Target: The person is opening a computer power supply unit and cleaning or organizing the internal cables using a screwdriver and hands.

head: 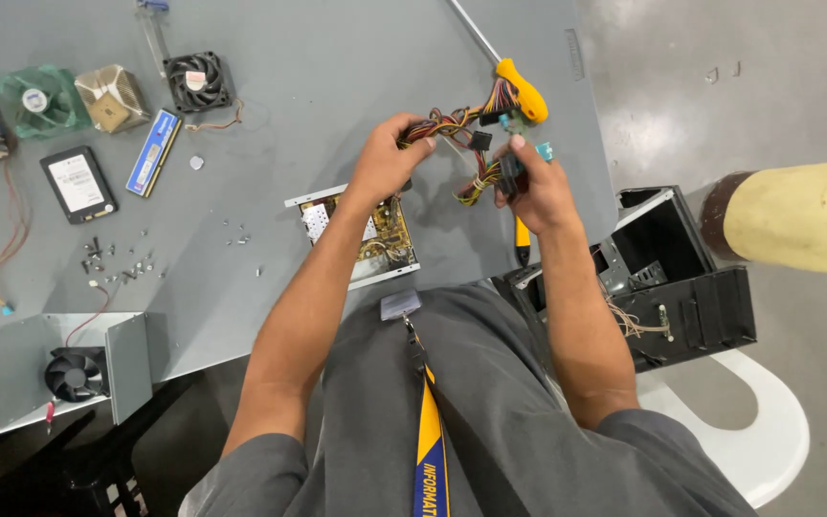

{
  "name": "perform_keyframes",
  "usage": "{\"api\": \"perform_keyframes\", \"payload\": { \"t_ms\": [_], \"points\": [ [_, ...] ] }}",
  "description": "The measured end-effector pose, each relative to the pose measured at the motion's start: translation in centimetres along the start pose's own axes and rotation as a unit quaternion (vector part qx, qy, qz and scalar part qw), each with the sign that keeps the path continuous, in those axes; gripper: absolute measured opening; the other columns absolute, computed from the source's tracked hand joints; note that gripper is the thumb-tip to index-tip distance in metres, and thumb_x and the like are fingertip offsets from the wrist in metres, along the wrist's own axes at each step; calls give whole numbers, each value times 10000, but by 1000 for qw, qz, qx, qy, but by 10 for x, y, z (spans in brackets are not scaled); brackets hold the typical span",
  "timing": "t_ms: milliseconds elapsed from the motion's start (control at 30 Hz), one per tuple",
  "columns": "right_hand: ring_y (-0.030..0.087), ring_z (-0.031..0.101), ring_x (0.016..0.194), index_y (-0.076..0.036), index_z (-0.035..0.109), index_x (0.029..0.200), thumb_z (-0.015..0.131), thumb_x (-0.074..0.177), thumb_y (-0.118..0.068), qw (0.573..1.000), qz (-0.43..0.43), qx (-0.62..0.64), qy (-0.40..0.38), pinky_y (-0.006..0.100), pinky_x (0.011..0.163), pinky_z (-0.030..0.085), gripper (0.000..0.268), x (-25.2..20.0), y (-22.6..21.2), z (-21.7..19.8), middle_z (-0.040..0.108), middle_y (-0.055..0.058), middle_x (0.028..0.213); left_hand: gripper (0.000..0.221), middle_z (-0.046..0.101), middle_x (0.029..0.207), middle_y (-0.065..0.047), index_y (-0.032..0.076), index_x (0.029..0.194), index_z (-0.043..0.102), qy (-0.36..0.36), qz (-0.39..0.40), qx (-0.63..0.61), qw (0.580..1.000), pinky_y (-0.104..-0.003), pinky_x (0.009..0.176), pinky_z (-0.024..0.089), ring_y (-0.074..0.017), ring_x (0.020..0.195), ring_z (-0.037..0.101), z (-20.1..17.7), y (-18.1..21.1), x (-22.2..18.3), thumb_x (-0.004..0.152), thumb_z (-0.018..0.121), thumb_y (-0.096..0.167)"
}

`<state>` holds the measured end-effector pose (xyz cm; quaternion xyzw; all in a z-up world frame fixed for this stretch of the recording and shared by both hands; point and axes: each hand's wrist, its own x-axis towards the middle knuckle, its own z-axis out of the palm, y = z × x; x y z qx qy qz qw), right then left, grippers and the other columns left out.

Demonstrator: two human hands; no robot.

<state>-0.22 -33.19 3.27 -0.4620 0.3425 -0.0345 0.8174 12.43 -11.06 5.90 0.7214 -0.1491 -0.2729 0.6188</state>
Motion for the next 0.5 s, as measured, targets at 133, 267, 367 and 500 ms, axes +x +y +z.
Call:
{"api": "perform_keyframes", "payload": {
  "t_ms": [133,267,367,500],
  "points": [
    [311,596,447,28,695,877,784,922,-413,1000,16,19,15,423,415,533,452,-9,-16,9,588,235,671,419,622,1225,-155,120,1323,617,42,3,120,992,-512,1051,501,-368,1224,636,13,8,-9,945,696,282],
    [313,566,443,41,593,912,777,923,-449,999,30,16,23,462,392,506,524,-24,-27,26,582,237,742,474,578,1275,-169,86,1365,580,56,44,109,991,-496,1061,485,-376,1248,597,30,51,-59,995,657,372],
    [321,595,441,24,588,905,734,963,-439,999,31,0,-38,474,392,540,489,-32,-32,36,562,208,745,565,671,1211,-167,120,1378,587,-1,23,81,996,-491,985,541,-373,1169,664,43,39,-72,936,736,438],
    [289,699,544,49,634,1049,605,1055,-400,985,-4,-65,-159,456,445,620,449,-16,-14,17,691,232,914,353,763,997,-122,66,1294,662,2,-16,-86,996,-305,771,603,-158,877,736,44,-6,-58,984,693,232]
  ]
}}
